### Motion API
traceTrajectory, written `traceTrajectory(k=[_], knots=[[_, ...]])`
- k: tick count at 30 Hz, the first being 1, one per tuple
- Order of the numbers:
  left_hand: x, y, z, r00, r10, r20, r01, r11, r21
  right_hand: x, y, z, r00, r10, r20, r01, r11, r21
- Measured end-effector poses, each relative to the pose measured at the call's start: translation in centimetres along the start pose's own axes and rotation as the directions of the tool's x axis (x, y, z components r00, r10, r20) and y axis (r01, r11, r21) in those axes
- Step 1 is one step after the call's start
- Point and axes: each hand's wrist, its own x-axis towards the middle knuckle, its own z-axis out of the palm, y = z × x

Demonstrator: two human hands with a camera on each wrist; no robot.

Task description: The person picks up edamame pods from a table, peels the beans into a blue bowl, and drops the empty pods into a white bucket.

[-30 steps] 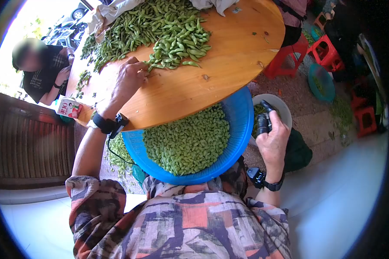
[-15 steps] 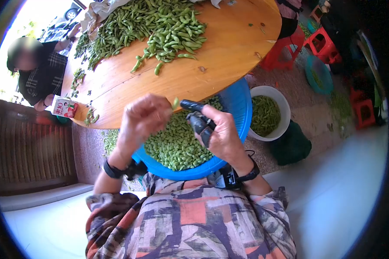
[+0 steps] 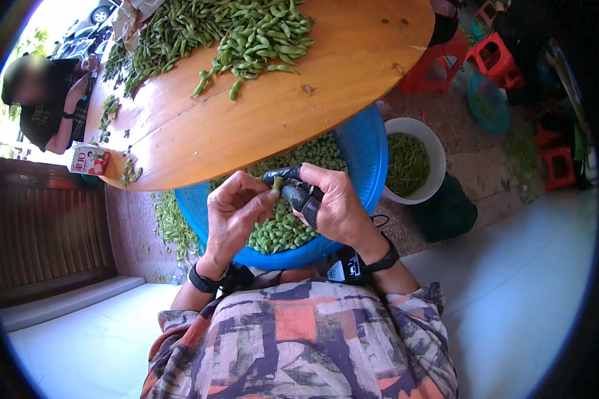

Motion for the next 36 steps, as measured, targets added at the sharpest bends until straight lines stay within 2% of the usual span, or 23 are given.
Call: traceTrajectory(k=[1, 2, 3, 4, 5, 7, 9, 11, 12, 13, 14, 15, 17, 19, 21, 22, 26, 27, 28, 29, 32, 33, 36], knots=[[-0.1, -0.1, -0.1, 1.000, -0.003, 0.000, 0.003, 1.000, 0.000, 0.0, 0.0, 0.1, 0.994, -0.111, 0.003, 0.111, 0.993, -0.038], [-0.1, -0.2, -0.2, 0.996, -0.072, 0.045, 0.080, 0.977, -0.196, 0.1, 0.0, 0.1, 0.975, -0.220, 0.010, 0.220, 0.973, -0.076], [-0.1, -0.3, -0.2, 0.986, -0.128, 0.103, 0.158, 0.912, -0.379, 0.0, 0.1, -0.1, 0.976, -0.219, 0.009, 0.219, 0.973, -0.075], [-0.1, -0.9, -0.2, 0.978, -0.132, 0.159, 0.196, 0.839, -0.508, 0.0, 0.3, -0.6, 0.992, -0.085, 0.090, 0.067, 0.981, 0.182], [-0.1, -0.9, -0.1, 0.961, -0.165, 0.221, 0.267, 0.759, -0.594, -0.1, 0.5, -0.9, 0.979, 0.027, 0.202, -0.110, 0.905, 0.412], [-0.1, -1.4, -0.3, 0.921, -0.136, 0.366, 0.368, 0.614, -0.698, -0.1, 1.1, -1.1, 0.971, 0.031, 0.236, -0.129, 0.902, 0.413], [0.0, -1.6, -0.3, 0.911, -0.153, 0.382, 0.393, 0.599, -0.698, -0.1, 1.0, -1.2, 0.961, 0.033, 0.275, -0.148, 0.900, 0.410], [0.1, -1.6, -0.3, 0.901, -0.169, 0.399, 0.418, 0.585, -0.695, -0.3, 0.2, -1.2, 0.984, 0.072, 0.161, -0.109, 0.966, 0.235], [0.2, -1.4, -0.3, 0.917, -0.180, 0.357, 0.363, 0.749, -0.555, -0.3, 0.1, -1.0, 0.984, 0.073, 0.160, -0.110, 0.965, 0.237], [0.3, -1.1, -0.2, 0.932, -0.179, 0.314, 0.297, 0.874, -0.384, -0.4, 0.1, -0.8, 0.996, 0.027, 0.080, -0.028, 1.000, 0.005], [0.3, -0.5, 0.3, 0.948, -0.218, 0.232, 0.273, 0.932, -0.237, -0.4, 0.1, -0.6, 0.999, -0.035, 0.016, 0.038, 0.972, -0.233], [0.3, -0.6, 0.2, 0.948, -0.221, 0.229, 0.275, 0.931, -0.239, -0.5, 0.2, -0.6, 0.999, -0.032, 0.019, 0.035, 0.972, -0.232], [0.5, -0.9, 0.1, 0.961, -0.197, 0.197, 0.204, 0.979, -0.018, -0.4, 0.6, -0.5, 0.971, -0.234, 0.053, 0.229, 0.835, -0.501], [0.5, -0.6, 0.2, 0.964, -0.200, 0.177, 0.202, 0.979, 0.012, -0.5, 0.5, -0.5, 0.962, -0.265, 0.072, 0.264, 0.818, -0.510], [0.4, -0.7, -0.2, 0.967, 0.034, 0.251, -0.133, 0.913, 0.386, -0.6, 0.7, -0.4, 0.951, -0.301, 0.072, 0.289, 0.785, -0.548], [0.3, -1.3, -0.5, 0.943, 0.144, 0.301, -0.268, 0.865, 0.425, -0.6, 0.8, -0.5, 0.951, -0.299, 0.073, 0.289, 0.785, -0.548], [0.6, -1.2, -1.5, 0.909, 0.151, 0.388, -0.324, 0.841, 0.433, -0.6, 1.0, -0.4, 0.949, -0.307, 0.070, 0.285, 0.746, -0.602], [0.6, -0.5, -1.3, 0.938, -0.020, 0.346, -0.106, 0.934, 0.341, -0.6, 1.0, -0.2, 0.951, -0.302, 0.063, 0.274, 0.732, -0.623], [0.6, 0.0, -1.3, 0.926, -0.195, 0.322, 0.122, 0.965, 0.234, -0.7, 1.2, 0.0, 0.950, -0.304, 0.065, 0.277, 0.731, -0.624], [0.5, -0.5, -1.2, 0.928, -0.192, 0.320, 0.119, 0.965, 0.234, -0.7, 1.5, 0.3, 0.948, -0.316, 0.040, 0.263, 0.707, -0.656], [0.3, -2.1, -0.1, 0.933, -0.276, 0.233, 0.319, 0.931, -0.175, -0.7, 2.5, 1.7, 0.925, -0.379, -0.004, 0.268, 0.662, -0.700], [0.2, -2.2, 0.3, 0.933, -0.275, 0.232, 0.319, 0.931, -0.177, -0.8, 2.8, 2.1, 0.904, -0.426, -0.025, 0.283, 0.642, -0.712], [0.2, -2.2, 1.9, 0.961, -0.269, 0.062, 0.275, 0.905, -0.325, -0.8, 3.2, 2.7, 0.896, -0.444, -0.023, 0.285, 0.615, -0.736]])
